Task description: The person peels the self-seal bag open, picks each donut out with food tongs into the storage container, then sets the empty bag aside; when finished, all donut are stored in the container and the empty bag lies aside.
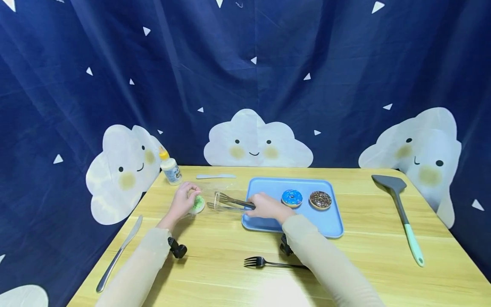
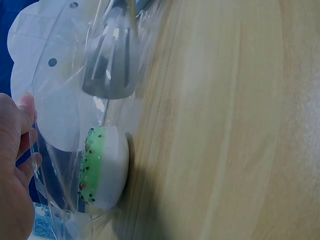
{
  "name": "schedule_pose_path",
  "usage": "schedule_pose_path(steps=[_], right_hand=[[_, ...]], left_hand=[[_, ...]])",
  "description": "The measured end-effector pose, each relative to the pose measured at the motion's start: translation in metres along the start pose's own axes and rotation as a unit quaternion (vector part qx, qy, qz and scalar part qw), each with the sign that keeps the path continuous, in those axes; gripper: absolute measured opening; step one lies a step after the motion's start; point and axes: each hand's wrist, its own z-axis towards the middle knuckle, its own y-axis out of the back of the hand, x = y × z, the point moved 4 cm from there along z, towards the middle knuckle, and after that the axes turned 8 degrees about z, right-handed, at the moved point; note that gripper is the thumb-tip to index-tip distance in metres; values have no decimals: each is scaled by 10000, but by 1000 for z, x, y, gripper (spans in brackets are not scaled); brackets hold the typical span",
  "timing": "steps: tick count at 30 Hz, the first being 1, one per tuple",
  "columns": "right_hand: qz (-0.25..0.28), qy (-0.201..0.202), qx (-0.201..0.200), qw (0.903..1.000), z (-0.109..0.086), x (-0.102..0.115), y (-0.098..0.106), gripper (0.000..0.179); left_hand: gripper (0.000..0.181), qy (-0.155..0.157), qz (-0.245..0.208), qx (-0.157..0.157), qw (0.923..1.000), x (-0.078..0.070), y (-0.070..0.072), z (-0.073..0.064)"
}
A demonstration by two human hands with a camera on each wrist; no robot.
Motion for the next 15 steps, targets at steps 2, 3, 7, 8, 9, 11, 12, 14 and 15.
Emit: schedule_pose_path(steps=[2,3,7,8,9,11,12,14,15], right_hand=[[-23,39,8,10000,3,3,-2,41],[-27,62,22,10000,4,4,-3,41],[-113,165,32,9998,10,8,-5,39],[-172,189,32,9997,12,9,-6,39],[-222,223,40,9995,13,10,-7,38],[-289,281,43,9992,15,13,-8,38],[-317,321,46,9990,17,14,-9,38],[-327,414,52,9986,20,16,-10,37],[-323,459,45,9984,21,17,-10,36]], left_hand=[[5,15,16,-14,10000,0,1,0],[6,24,23,-15,10000,1,1,0],[7,-45,40,-32,10000,0,1,-1],[7,-57,52,-35,10000,0,0,0],[7,-79,55,-36,9999,-1,0,0],[7,-115,54,-56,9999,-1,0,0],[6,-130,48,-64,9999,-1,0,0],[6,-163,32,-82,9998,-2,-1,0],[6,-180,18,-91,9998,-2,-1,0]])
